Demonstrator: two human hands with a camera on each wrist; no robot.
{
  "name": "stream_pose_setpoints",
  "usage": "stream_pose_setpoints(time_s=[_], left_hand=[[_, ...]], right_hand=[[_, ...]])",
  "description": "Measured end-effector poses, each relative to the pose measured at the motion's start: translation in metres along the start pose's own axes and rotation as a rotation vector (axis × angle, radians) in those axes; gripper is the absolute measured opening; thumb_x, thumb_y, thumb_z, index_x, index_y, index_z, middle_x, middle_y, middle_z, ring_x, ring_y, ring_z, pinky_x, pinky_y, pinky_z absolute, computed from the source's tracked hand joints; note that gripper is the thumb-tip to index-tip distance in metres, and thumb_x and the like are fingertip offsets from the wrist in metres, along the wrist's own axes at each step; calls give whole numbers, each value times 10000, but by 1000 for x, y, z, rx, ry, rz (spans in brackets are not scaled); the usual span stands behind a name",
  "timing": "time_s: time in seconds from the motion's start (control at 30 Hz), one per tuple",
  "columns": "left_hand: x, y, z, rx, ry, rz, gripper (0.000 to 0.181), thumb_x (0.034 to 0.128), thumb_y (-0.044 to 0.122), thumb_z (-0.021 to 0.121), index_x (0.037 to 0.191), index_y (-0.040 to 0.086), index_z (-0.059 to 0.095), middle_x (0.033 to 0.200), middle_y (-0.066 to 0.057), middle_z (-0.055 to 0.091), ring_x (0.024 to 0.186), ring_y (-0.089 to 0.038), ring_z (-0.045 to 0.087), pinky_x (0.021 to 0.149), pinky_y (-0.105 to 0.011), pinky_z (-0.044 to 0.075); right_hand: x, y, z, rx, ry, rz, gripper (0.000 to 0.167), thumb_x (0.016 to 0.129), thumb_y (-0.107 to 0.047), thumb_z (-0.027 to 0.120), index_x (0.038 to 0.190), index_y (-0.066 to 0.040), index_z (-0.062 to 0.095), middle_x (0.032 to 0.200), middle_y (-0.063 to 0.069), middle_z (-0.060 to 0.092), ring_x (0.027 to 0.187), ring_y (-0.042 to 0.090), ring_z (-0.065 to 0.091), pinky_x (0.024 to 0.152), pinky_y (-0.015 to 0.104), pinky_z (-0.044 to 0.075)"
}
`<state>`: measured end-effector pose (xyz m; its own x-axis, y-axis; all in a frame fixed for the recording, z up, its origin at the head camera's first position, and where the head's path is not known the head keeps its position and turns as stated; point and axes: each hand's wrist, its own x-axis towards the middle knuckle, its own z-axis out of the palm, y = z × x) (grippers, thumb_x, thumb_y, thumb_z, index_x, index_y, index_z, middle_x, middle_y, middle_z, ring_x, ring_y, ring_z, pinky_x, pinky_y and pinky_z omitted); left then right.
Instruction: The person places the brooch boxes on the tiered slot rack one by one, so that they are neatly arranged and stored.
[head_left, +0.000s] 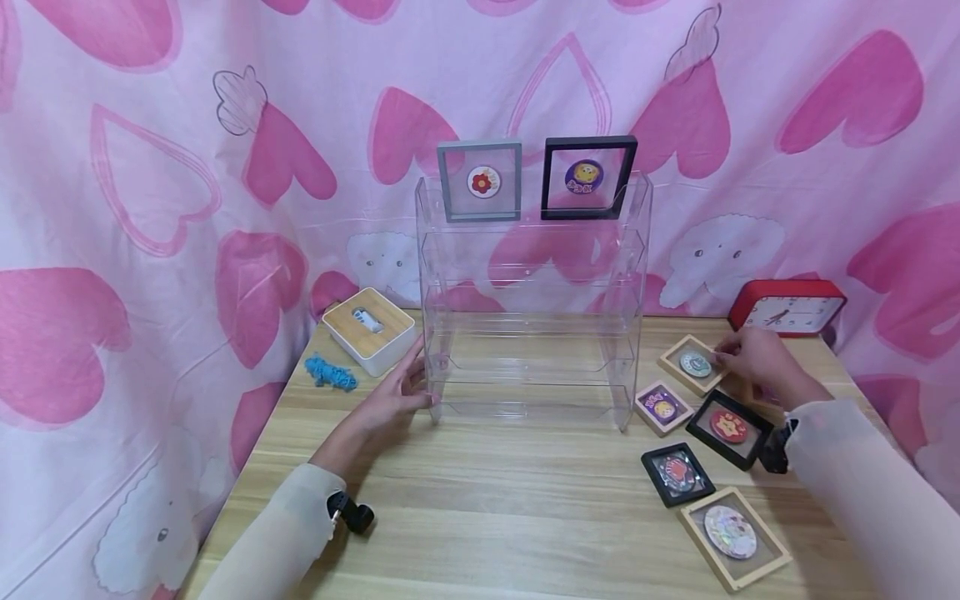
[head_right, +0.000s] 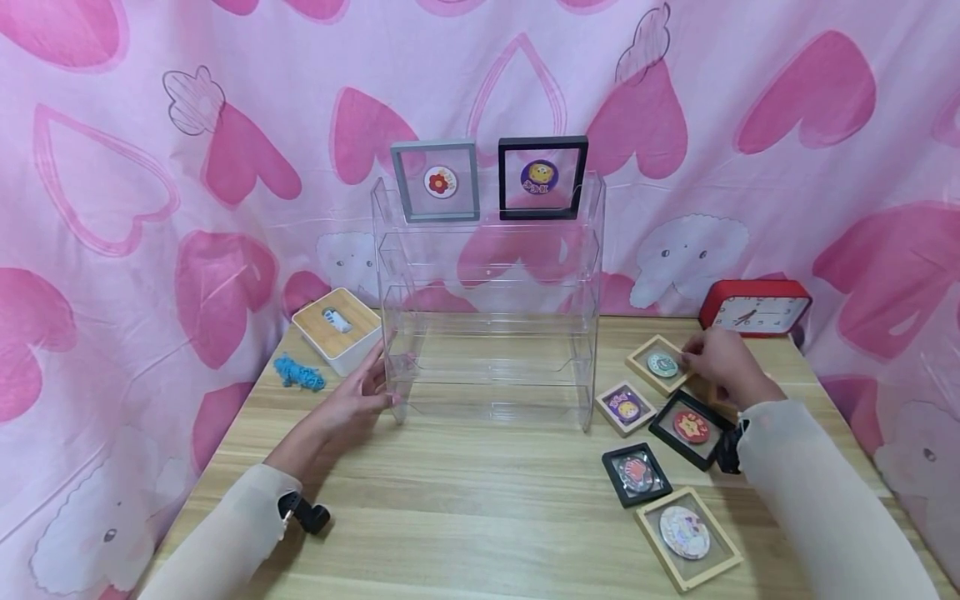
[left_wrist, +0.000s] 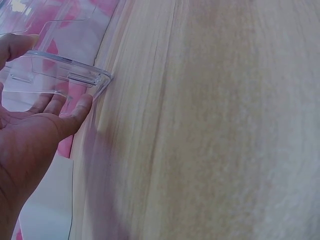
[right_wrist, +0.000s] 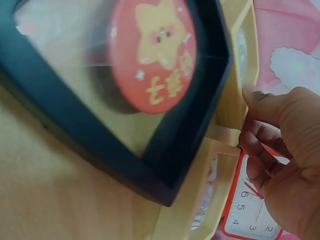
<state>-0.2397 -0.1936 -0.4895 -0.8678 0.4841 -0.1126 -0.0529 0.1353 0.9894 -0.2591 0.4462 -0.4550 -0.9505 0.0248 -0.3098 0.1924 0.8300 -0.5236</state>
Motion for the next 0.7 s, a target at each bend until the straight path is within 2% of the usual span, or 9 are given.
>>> stream_pose_setpoints(time_s=[0.1, 0.33, 0.6, 0.7], left_hand=[[0, 0, 0, 1, -1, 0, 1128, 1014, -2, 694, 1707, 634, 71, 1860, -123, 145, 1721, -443, 143, 1336, -765, 211], [0, 3, 1, 12, -1, 7, 1122, 1020, 9, 699, 1705, 635, 68, 1858, -136, 156, 1726, -445, 135, 1344, -764, 159], [1, 0, 0, 14, 3, -1, 1120, 1022, 1, 684, 1706, 635, 65, 1858, -133, 160, 1729, -440, 129, 1343, -770, 138], [1, -1, 0, 6, 3, -2, 1119, 1022, -7, 679, 1711, 624, 64, 1860, -136, 149, 1727, -442, 132, 1347, -764, 139]], right_hand=[[1, 4, 3, -12, -4, 0, 427, 1068, -198, 724, 1367, 104, 678, 1094, 268, 695, 689, 323, 604, 562, 404, 584], [2, 7, 5, -12, 25, 11, 424, 1074, -212, 707, 1349, 110, 674, 1041, 247, 699, 708, 313, 599, 562, 400, 579], [-4, 4, 6, 16, 81, 1, 475, 1115, -288, 628, 1448, 49, 588, 1111, 274, 645, 647, 337, 599, 536, 426, 578], [-8, 1, 5, 15, 124, -14, 526, 1119, -300, 632, 1511, 40, 543, 1240, 328, 614, 787, 390, 627, 581, 424, 623]])
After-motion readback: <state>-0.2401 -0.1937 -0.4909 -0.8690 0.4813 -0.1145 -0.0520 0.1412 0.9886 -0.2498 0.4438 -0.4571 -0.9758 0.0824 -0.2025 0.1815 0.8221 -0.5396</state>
